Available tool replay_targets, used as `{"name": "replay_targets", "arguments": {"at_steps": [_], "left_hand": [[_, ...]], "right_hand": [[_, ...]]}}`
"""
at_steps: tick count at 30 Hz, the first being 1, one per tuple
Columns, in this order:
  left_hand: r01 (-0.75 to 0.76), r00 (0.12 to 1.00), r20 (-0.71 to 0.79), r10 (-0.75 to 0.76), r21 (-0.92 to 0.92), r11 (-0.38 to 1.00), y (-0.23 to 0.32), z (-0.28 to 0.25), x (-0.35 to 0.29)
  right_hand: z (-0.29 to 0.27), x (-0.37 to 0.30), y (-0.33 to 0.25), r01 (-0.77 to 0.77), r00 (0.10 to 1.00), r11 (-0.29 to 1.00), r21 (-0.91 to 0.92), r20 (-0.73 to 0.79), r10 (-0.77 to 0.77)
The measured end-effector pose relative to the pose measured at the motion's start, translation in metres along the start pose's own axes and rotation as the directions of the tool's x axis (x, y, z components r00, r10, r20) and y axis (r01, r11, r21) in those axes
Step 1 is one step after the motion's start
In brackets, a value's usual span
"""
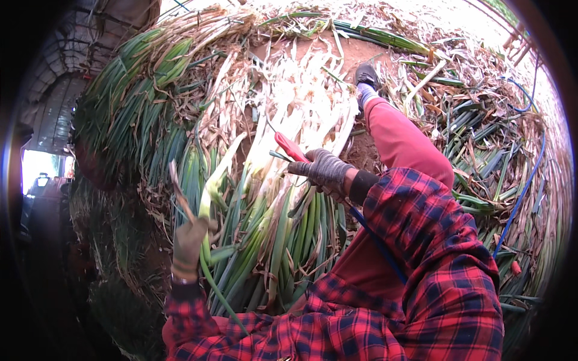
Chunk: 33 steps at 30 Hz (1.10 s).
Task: The person uses red-handled pruning shears to cut long green plant leaves from a large pile. They repeatedly grasp bundles of leaves with one hand and snip them near the base with the shears, then drop the trimmed pieces onto the pile. The work continues throughout the clip with consistent cutting and handling of the foliage.
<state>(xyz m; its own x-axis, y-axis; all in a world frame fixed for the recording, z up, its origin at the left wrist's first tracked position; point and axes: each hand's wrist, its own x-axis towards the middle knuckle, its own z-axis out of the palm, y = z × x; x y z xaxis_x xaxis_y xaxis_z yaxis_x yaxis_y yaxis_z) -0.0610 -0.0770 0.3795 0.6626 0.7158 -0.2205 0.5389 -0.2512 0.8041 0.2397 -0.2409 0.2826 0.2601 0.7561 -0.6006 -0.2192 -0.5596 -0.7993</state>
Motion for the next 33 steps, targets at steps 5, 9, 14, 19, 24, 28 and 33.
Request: {"name": "replay_targets", "arguments": {"at_steps": [5, 9, 14, 19, 24, 28, 33], "left_hand": [[0.282, 0.955, -0.095, -0.279, 0.02, 0.959, 0.045, -0.014, -0.091], [0.375, 0.905, -0.189, -0.382, -0.074, 0.924, 0.083, -0.045, -0.172], [0.447, 0.887, -0.174, -0.428, 0.09, 0.89, 0.074, -0.084, -0.247], [0.299, 0.947, -0.134, -0.292, 0.042, 0.953, 0.098, -0.086, -0.282], [0.266, 0.954, -0.189, -0.234, 0.165, 0.95, 0.129, -0.114, -0.312], [0.394, 0.905, -0.273, -0.327, 0.245, 0.886, 0.154, -0.118, -0.337], [0.361, 0.912, -0.302, -0.278, 0.268, 0.893, 0.164, -0.103, -0.333]], "right_hand": [[-0.002, 0.001, 0.011, -0.022, 1.0, 1.0, -0.003, -0.001, 0.022], [0.014, -0.002, -0.004, -0.02, 0.999, 0.999, -0.034, 0.034, 0.021], [0.006, -0.001, 0.009, -0.047, 0.999, 0.997, -0.066, 0.014, 0.048], [0.004, 0.021, 0.037, 0.054, 0.998, 0.986, -0.155, -0.031, -0.059], [0.007, -0.006, 0.022, -0.005, 1.0, 0.989, -0.151, -0.004, 0.004], [0.018, -0.013, 0.018, 0.012, 0.998, 0.991, -0.137, 0.058, -0.004], [0.109, -0.035, 0.032, 0.477, 0.817, 0.75, -0.458, 0.546, -0.186]]}}
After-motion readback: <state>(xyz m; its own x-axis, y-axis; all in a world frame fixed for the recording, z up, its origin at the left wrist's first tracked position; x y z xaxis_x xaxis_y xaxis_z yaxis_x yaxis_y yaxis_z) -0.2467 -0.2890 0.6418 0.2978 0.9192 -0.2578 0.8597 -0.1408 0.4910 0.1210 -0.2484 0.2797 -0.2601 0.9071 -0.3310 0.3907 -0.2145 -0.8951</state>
